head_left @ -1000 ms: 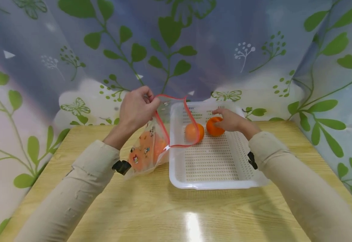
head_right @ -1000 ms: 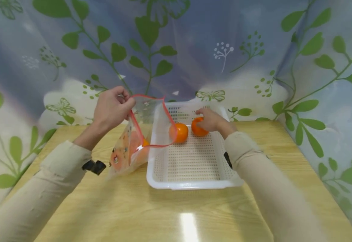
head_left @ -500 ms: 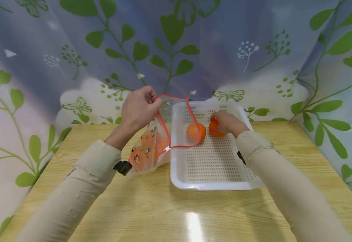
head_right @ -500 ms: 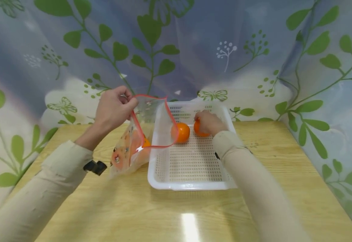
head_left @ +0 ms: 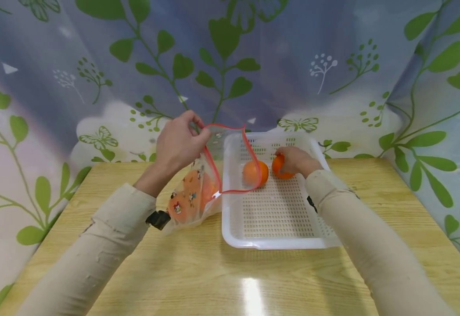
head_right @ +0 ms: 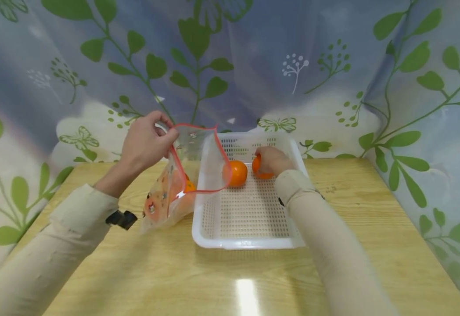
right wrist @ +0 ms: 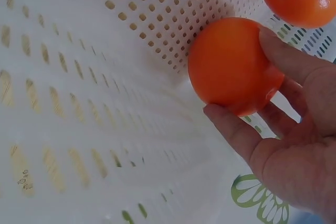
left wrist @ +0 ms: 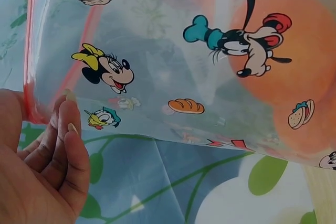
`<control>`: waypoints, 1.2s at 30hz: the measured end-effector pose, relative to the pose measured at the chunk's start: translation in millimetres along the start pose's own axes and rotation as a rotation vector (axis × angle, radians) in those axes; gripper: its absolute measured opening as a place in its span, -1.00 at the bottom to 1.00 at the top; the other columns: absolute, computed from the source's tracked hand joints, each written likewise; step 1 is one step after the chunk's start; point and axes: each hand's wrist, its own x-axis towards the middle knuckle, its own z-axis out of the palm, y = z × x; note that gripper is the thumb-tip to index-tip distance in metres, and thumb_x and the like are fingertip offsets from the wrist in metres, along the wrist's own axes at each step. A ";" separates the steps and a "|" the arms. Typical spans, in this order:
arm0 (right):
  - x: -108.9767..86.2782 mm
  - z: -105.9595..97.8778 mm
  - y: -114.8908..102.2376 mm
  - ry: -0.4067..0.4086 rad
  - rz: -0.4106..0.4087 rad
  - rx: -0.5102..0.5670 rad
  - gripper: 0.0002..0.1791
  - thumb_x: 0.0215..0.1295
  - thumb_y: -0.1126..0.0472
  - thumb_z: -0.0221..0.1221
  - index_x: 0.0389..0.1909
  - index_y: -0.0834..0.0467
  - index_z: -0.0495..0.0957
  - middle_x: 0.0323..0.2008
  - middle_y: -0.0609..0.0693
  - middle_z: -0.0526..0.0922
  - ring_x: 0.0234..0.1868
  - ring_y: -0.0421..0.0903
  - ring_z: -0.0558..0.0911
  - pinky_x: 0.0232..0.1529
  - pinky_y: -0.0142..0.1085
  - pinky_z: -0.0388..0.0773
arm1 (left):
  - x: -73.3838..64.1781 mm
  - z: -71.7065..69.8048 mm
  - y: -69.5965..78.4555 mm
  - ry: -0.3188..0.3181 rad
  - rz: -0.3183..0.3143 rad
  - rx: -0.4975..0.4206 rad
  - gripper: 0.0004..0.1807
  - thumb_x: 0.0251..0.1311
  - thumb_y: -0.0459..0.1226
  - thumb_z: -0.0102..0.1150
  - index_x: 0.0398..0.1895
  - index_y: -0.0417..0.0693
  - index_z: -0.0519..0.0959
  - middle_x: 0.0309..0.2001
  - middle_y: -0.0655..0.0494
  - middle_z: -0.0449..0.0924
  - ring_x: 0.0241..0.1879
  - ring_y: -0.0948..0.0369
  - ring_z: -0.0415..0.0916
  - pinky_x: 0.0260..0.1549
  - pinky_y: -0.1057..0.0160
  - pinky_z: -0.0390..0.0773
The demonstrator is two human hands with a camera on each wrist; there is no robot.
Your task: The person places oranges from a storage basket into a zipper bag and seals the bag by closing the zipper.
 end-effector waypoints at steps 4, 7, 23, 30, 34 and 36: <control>-0.4 0.5 -0.7 0.009 0.006 0.001 -0.32 0.15 0.27 0.27 0.31 0.26 0.30 0.24 0.28 0.36 0.20 0.21 0.37 0.17 0.03 0.31 | -0.4 -1.2 0.9 -0.010 -0.010 0.004 -0.79 0.18 -0.14 0.00 -0.19 0.03 0.52 -0.73 0.20 0.54 -0.76 0.23 0.50 -0.83 0.26 0.16; -2.6 0.8 0.9 0.021 -0.009 0.010 -0.33 0.16 0.26 0.27 0.30 0.29 0.30 0.24 0.29 0.36 0.20 0.21 0.37 0.17 0.03 0.31 | 0.0 -1.3 0.8 -0.001 -0.001 0.019 -0.80 0.18 -0.15 0.00 -0.21 0.03 0.55 -0.72 0.21 0.54 -0.78 0.23 0.47 -0.82 0.27 0.14; -39.0 -31.6 5.4 0.083 -0.161 0.137 -0.33 0.25 0.22 0.24 0.32 0.36 0.24 0.27 0.35 0.29 0.15 0.25 0.37 0.14 0.10 0.31 | 1.9 -2.8 0.5 0.015 0.012 0.094 -0.81 0.14 -0.15 0.01 -0.29 0.01 0.57 -0.66 0.15 0.55 -0.75 0.15 0.41 -0.77 0.24 0.18; -61.8 -57.0 -13.0 0.173 -0.240 0.172 -0.34 0.23 0.24 0.26 0.31 0.31 0.26 0.24 0.28 0.35 0.12 0.22 0.38 0.13 0.10 0.31 | 1.7 -2.9 0.2 0.020 0.025 0.100 -0.81 0.15 -0.14 0.01 -0.29 0.00 0.57 -0.63 0.15 0.57 -0.76 0.15 0.40 -0.77 0.25 0.17; -78.1 -67.2 -28.1 0.231 -0.286 0.213 -0.33 0.23 0.24 0.26 0.32 0.28 0.26 0.26 0.24 0.33 0.13 0.18 0.38 0.14 0.09 0.31 | 1.3 -2.3 0.4 0.027 0.034 0.104 -0.81 0.16 -0.14 0.01 -0.30 0.01 0.58 -0.61 0.16 0.58 -0.77 0.16 0.39 -0.78 0.24 0.17; -87.2 -70.5 -37.7 0.261 -0.311 0.253 -0.33 0.22 0.24 0.27 0.33 0.25 0.27 0.26 0.20 0.32 0.13 0.15 0.38 0.13 0.07 0.32 | 1.0 -1.7 0.7 0.028 0.037 0.102 -0.81 0.16 -0.13 0.01 -0.31 0.02 0.58 -0.62 0.17 0.58 -0.77 0.16 0.40 -0.78 0.24 0.18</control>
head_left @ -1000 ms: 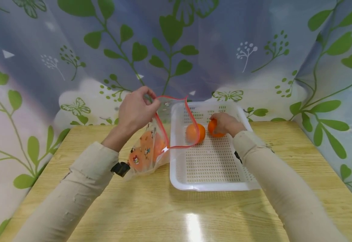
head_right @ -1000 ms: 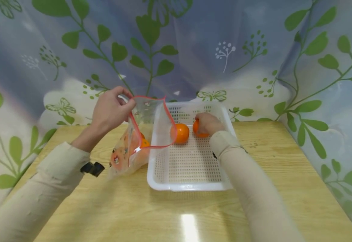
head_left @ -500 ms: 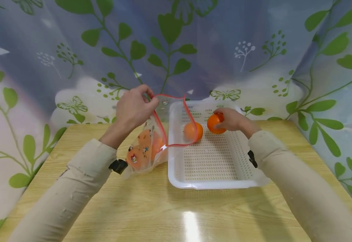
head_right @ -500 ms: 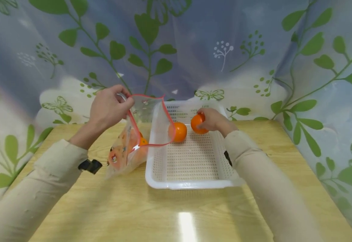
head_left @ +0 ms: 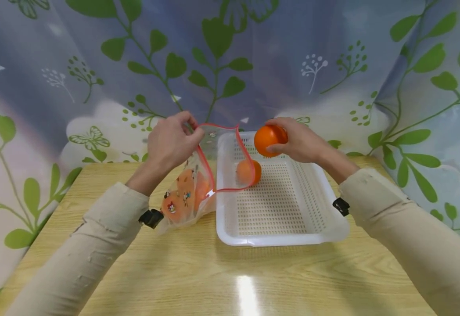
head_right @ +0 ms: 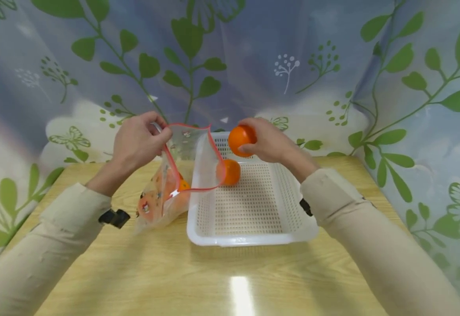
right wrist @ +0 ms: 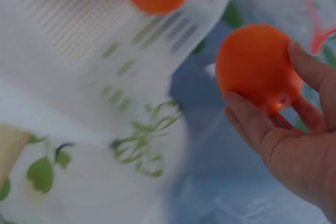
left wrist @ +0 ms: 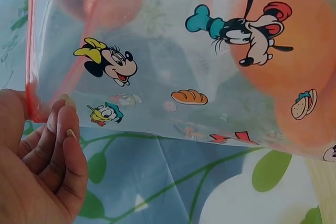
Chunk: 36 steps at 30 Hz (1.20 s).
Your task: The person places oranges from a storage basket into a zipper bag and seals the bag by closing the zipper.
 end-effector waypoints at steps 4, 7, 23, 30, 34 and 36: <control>-9.8 1.0 -23.0 0.102 -0.058 0.093 -0.33 0.19 0.22 0.31 0.32 0.15 0.32 0.27 0.09 0.33 0.14 0.09 0.41 0.11 -0.01 0.38 | 0.2 2.3 0.4 0.011 0.012 -0.006 -0.81 0.15 -0.15 0.01 -0.32 0.01 0.58 -0.63 0.16 0.58 -0.76 0.16 0.40 -0.77 0.23 0.19; -16.4 5.1 -36.6 0.181 -0.124 0.195 -0.33 0.14 0.23 0.34 0.30 0.11 0.36 0.26 0.02 0.34 0.14 0.03 0.43 0.05 -0.10 0.47 | 0.3 3.1 0.7 0.028 0.016 -0.006 -0.82 0.14 -0.16 0.00 -0.33 0.00 0.58 -0.62 0.15 0.58 -0.75 0.16 0.40 -0.77 0.22 0.20; -16.3 51.5 -58.8 0.171 -0.449 -0.037 -0.22 0.05 0.24 0.40 0.33 0.15 0.31 0.34 0.08 0.28 0.35 0.02 0.25 0.25 -0.15 0.27 | -0.3 2.8 1.2 0.013 0.015 -0.034 -0.82 0.17 -0.16 0.04 -0.35 -0.03 0.58 -0.58 0.12 0.60 -0.73 0.18 0.43 -0.72 0.19 0.34; -10.2 60.8 -57.8 0.265 -0.443 -0.214 -0.26 0.03 0.16 0.42 0.27 0.13 0.39 0.31 0.08 0.33 0.22 0.09 0.39 0.01 -0.09 0.50 | 0.7 0.8 -0.8 -0.006 0.048 -0.064 -0.80 0.20 -0.17 0.03 -0.30 -0.03 0.62 -0.61 0.14 0.61 -0.75 0.24 0.47 -0.75 0.21 0.32; -8.7 62.6 -58.6 0.266 -0.391 -0.288 -0.27 0.06 0.08 0.40 0.29 0.04 0.39 0.34 -0.01 0.31 0.24 0.04 0.38 -0.17 -0.08 0.57 | 1.2 0.4 -1.9 -0.001 0.045 -0.067 -0.80 0.21 -0.16 0.05 -0.29 -0.01 0.64 -0.62 0.16 0.61 -0.75 0.25 0.48 -0.77 0.22 0.30; -8.1 64.0 -59.1 0.259 -0.386 -0.324 -0.28 0.07 0.07 0.40 0.29 0.02 0.40 0.35 -0.02 0.30 0.26 0.03 0.37 -0.22 -0.09 0.59 | 0.8 0.5 -2.8 -0.005 0.039 -0.080 -0.80 0.22 -0.15 0.06 -0.28 0.00 0.65 -0.62 0.17 0.61 -0.75 0.26 0.48 -0.78 0.22 0.31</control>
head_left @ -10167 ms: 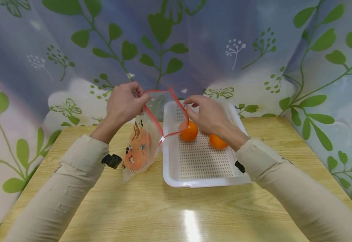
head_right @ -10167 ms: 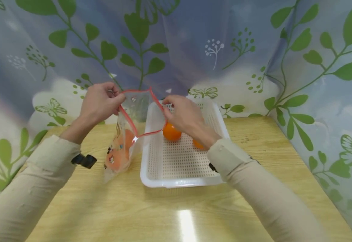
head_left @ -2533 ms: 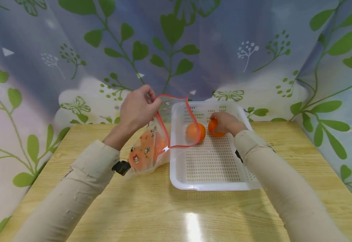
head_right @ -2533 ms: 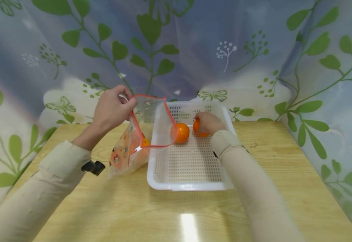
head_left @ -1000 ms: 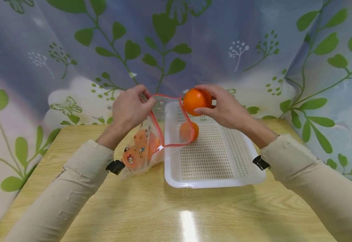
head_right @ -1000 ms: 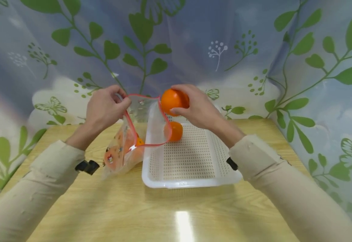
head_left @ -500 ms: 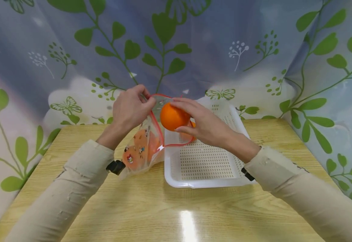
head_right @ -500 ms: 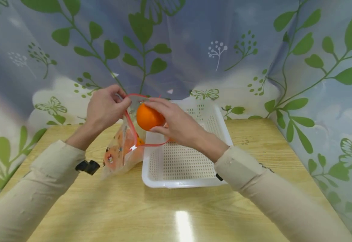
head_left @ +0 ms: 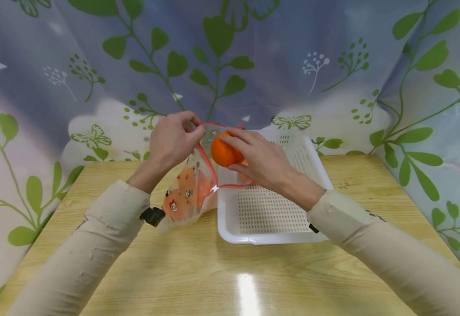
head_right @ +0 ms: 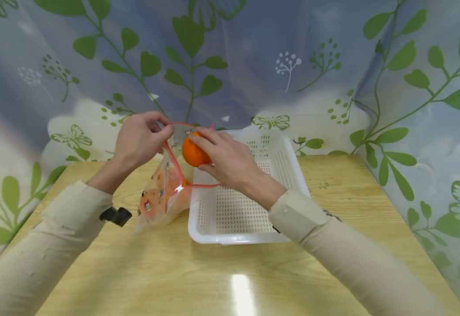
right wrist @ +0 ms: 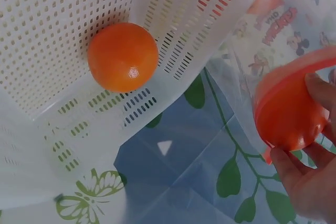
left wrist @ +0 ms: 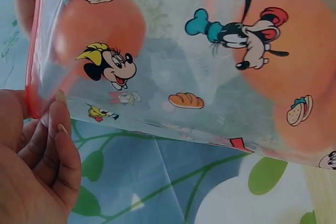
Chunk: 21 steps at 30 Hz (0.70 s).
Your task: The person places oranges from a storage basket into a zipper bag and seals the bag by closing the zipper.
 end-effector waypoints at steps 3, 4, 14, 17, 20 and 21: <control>1.3 1.7 -1.2 0.000 -0.037 -0.053 -0.29 0.08 0.07 0.39 0.30 0.03 0.40 0.35 0.01 0.30 0.26 0.05 0.37 -0.25 -0.09 0.60 | -0.1 -0.9 -2.3 0.007 -0.008 -0.025 -0.80 0.24 -0.15 0.08 -0.27 0.00 0.66 -0.65 0.16 0.59 -0.75 0.25 0.49 -0.80 0.22 0.31; 1.6 2.1 -1.6 0.002 -0.051 -0.068 -0.29 0.09 0.07 0.39 0.30 0.04 0.39 0.35 0.02 0.30 0.26 0.06 0.37 -0.26 -0.09 0.60 | -0.1 -1.3 -3.3 0.014 -0.011 -0.033 -0.81 0.24 -0.16 0.09 -0.26 0.00 0.67 -0.66 0.16 0.59 -0.76 0.25 0.49 -0.80 0.22 0.31; 10.0 6.9 -3.9 0.078 -0.112 -0.142 -0.30 0.06 0.08 0.41 0.26 0.06 0.41 0.31 0.06 0.34 0.21 0.08 0.42 -0.22 -0.11 0.59 | 0.5 -6.0 -7.1 0.042 -0.016 -0.109 -0.81 0.25 -0.15 0.15 -0.26 -0.01 0.70 -0.65 0.12 0.58 -0.74 0.15 0.53 -0.75 0.23 0.37; 13.5 6.3 -6.9 0.079 -0.105 -0.159 -0.30 0.07 0.08 0.40 0.26 0.06 0.41 0.30 0.06 0.36 0.20 0.07 0.43 -0.18 -0.13 0.58 | 0.7 -6.6 -7.2 0.047 -0.018 -0.101 -0.80 0.24 -0.15 0.15 -0.26 -0.02 0.70 -0.65 0.12 0.58 -0.74 0.16 0.52 -0.75 0.24 0.36; 15.5 5.3 -8.5 0.086 -0.111 -0.181 -0.33 0.10 0.09 0.38 0.26 0.07 0.41 0.30 0.06 0.37 0.18 0.07 0.45 -0.21 -0.16 0.58 | 1.0 -7.3 -8.5 0.059 -0.016 -0.086 -0.80 0.24 -0.16 0.13 -0.25 -0.03 0.70 -0.65 0.10 0.58 -0.74 0.16 0.53 -0.76 0.24 0.36; 15.8 5.0 -8.4 0.094 -0.115 -0.186 -0.34 0.11 0.09 0.37 0.26 0.07 0.41 0.29 0.06 0.38 0.17 0.07 0.47 -0.24 -0.17 0.58 | 1.1 -7.7 -9.0 0.066 -0.017 -0.081 -0.80 0.24 -0.17 0.13 -0.26 -0.04 0.70 -0.65 0.10 0.58 -0.75 0.16 0.52 -0.76 0.24 0.35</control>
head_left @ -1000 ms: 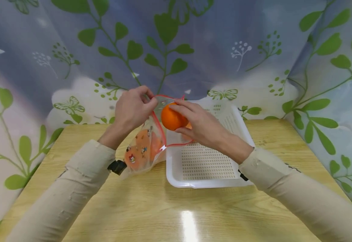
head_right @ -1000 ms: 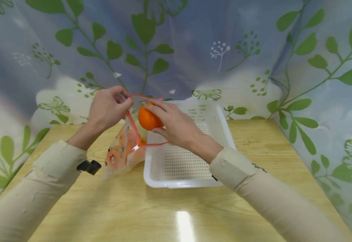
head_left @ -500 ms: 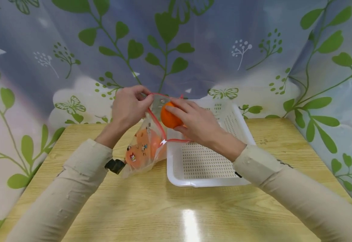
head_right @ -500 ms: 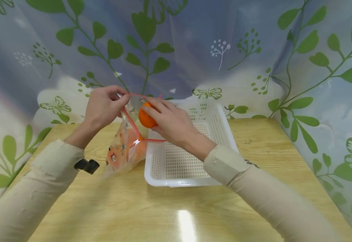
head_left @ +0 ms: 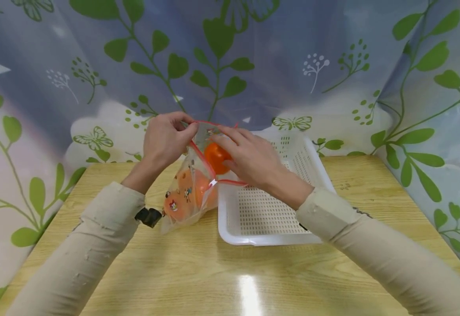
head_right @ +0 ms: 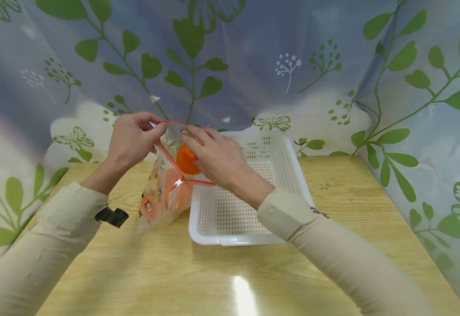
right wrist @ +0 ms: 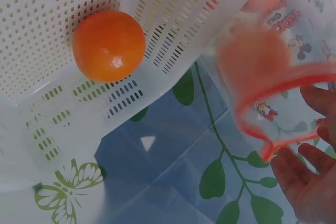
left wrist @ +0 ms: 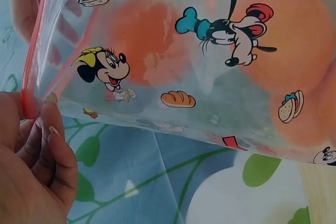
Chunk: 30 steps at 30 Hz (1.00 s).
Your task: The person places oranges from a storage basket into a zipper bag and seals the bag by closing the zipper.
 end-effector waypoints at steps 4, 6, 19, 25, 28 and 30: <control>-0.6 -0.1 3.1 0.061 0.013 0.035 -0.45 0.17 0.12 0.33 0.20 0.08 0.46 0.25 0.06 0.43 0.12 0.04 0.52 -0.32 -0.15 0.57 | 0.7 -2.8 -2.2 0.035 -0.008 0.018 -0.80 0.22 -0.18 0.11 -0.28 -0.04 0.69 -0.66 0.10 0.58 -0.76 0.19 0.48 -0.78 0.24 0.28; -1.4 -0.3 5.2 0.102 0.034 0.078 -0.52 0.20 0.13 0.29 0.15 0.10 0.50 0.20 0.05 0.47 0.10 0.02 0.54 -0.31 -0.14 0.56 | 0.8 -4.3 -3.2 0.050 -0.015 0.020 -0.81 0.20 -0.19 0.11 -0.29 -0.04 0.69 -0.67 0.10 0.57 -0.77 0.21 0.47 -0.79 0.25 0.23; -16.1 10.5 38.3 -0.064 0.406 0.235 -0.60 0.35 0.14 0.06 0.20 0.05 0.46 0.21 0.01 0.45 0.14 0.01 0.49 -0.26 -0.08 0.57 | 0.2 -7.5 -3.8 0.072 -0.041 -0.008 -0.79 0.20 -0.20 0.09 -0.31 -0.07 0.70 -0.67 0.08 0.58 -0.78 0.22 0.49 -0.80 0.30 0.28; -23.7 24.6 56.3 -0.307 0.535 0.294 -0.50 0.37 0.08 0.02 0.30 0.08 0.35 0.30 0.07 0.33 0.19 0.07 0.43 0.00 0.04 0.46 | 0.5 -6.8 -4.9 0.084 -0.025 0.002 -0.80 0.20 -0.21 0.09 -0.32 -0.06 0.70 -0.68 0.09 0.57 -0.79 0.25 0.48 -0.81 0.29 0.27; -27.3 31.8 63.1 -0.386 0.550 0.308 -0.47 0.37 0.07 0.04 0.32 0.09 0.32 0.32 0.09 0.29 0.20 0.08 0.41 0.02 0.06 0.44 | 0.6 -5.9 -4.8 0.084 -0.027 -0.003 -0.81 0.19 -0.22 0.10 -0.33 -0.06 0.69 -0.69 0.10 0.57 -0.79 0.23 0.48 -0.80 0.27 0.27; -29.2 37.0 66.7 -0.418 0.554 0.314 -0.47 0.36 0.07 0.05 0.32 0.11 0.31 0.32 0.11 0.30 0.22 0.09 0.40 0.06 0.06 0.41 | 0.4 -5.1 -4.7 0.079 -0.031 -0.008 -0.82 0.19 -0.21 0.10 -0.33 -0.06 0.68 -0.69 0.10 0.56 -0.78 0.22 0.49 -0.79 0.26 0.26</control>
